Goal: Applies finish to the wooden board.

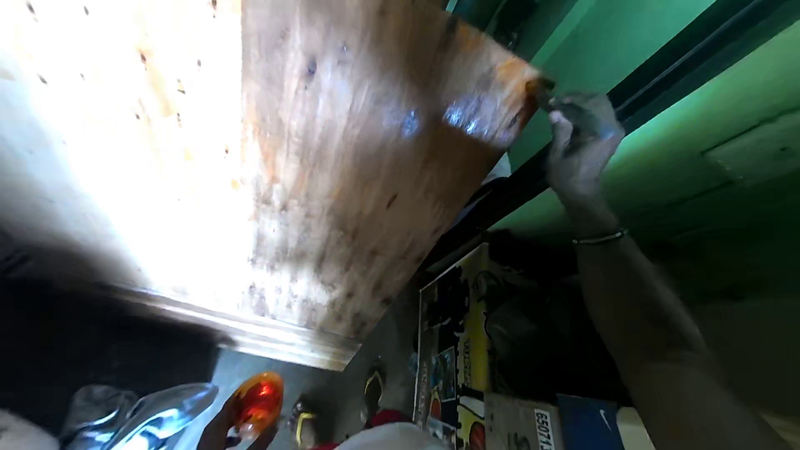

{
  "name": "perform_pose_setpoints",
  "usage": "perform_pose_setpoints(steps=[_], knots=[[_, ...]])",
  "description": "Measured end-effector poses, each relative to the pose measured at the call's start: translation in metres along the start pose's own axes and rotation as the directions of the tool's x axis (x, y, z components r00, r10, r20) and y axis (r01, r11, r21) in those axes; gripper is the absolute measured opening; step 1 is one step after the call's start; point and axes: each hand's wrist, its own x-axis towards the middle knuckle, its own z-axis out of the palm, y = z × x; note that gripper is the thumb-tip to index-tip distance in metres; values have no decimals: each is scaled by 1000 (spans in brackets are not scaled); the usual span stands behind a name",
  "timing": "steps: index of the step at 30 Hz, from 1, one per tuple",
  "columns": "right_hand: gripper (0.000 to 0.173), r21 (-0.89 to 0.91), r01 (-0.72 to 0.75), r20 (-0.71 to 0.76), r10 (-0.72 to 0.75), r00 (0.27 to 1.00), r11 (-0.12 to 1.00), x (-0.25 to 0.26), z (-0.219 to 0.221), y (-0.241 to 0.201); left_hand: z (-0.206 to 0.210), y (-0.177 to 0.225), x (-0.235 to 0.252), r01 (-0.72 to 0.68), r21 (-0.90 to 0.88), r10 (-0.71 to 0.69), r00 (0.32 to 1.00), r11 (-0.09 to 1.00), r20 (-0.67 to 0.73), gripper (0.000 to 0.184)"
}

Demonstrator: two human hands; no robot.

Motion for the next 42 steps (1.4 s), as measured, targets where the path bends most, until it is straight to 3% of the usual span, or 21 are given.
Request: perform_pose_setpoints(steps=[4, 7, 10, 12, 13, 14, 16, 17, 18, 19, 21, 22, 24, 28, 31, 34, 37, 42], knots=[[37, -44, -37, 319, 49, 947, 998, -133, 32, -46, -1, 23, -9, 2, 22, -2, 1000, 1000, 1, 90], [34, 116, -174, 442, 106, 891, 978, -230, 80, -83, -7, 33, -16, 43, 90, -45, 999, 995, 21, 91], [31, 199, -353, 730, 102, 676, 914, -317, 125, -123, -10, 37, -23, 38, 113, -42, 999, 993, 31, 92], [30, 259, -424, 810, 44, 584, 868, -343, 139, -143, -8, 44, -25, 40, 137, -45, 998, 990, 39, 92], [33, 254, -493, 870, 27, 492, 832, -342, 140, -148, -6, 50, -27, 47, 141, -53, 998, 989, 36, 91], [35, 227, -617, 916, 51, 399, 754, -333, 139, -149, -3, 53, -29, 48, 133, -52, 998, 990, 30, 91], [35, 146, -878, 929, 241, 280, 455, -295, 126, -144, 2, 53, -32, 31, 99, -32, 999, 995, 17, 92], [33, 150, -904, 905, 312, 289, 401, -271, 117, -137, 5, 54, -33, 16, 85, -16, 1000, 996, 4, 92], [29, 183, -867, 864, 346, 367, 464, -251, 110, -126, 7, 57, -34, 13, 76, -13, 1000, 997, 4, 92], [28, 238, -754, 803, 312, 507, 613, -235, 105, -108, 8, 61, -36, 11, 63, -11, 1000, 998, 9, 92], [34, 316, -384, 578, 144, 803, 868, -192, 93, -63, 8, 64, -38, 5, 48, -5, 1000, 999, 10, 91], [32, 302, -203, 446, 50, 894, 931, -162, 82, -44, 7, 63, -40, 1, 36, -2, 1000, 999, 6, 91], [30, 214, -26, 243, -28, 970, 977, -96, 52, -26, 2, 59, -44, 8, 16, -8, 1000, 1000, 1, 91], [39, 120, -194, 122, 180, 976, 974, 18, 20, -59, -17, 40, -48, 7, -18, -7, 1000, 1000, -1, 92], [39, 75, -188, 205, 170, 964, 979, 30, 45, -96, -35, 17, -55, -20, -35, 18, 998, 999, -56, 90], [39, 44, -203, 371, 173, 912, 978, -21, 93, -163, -57, -4, -64, 11, -62, -18, 994, 998, -107, 89], [38, 116, -265, 644, 131, 753, 957, -103, 152, -223, -74, -23, -73, 37, -52, -47, 981, 998, -188, 88], [30, 264, -110, 753, -134, 644, 958, -222, 236, -265, -90, -30, -91, 138, -9, -136, 957, 990, -258, 88]])
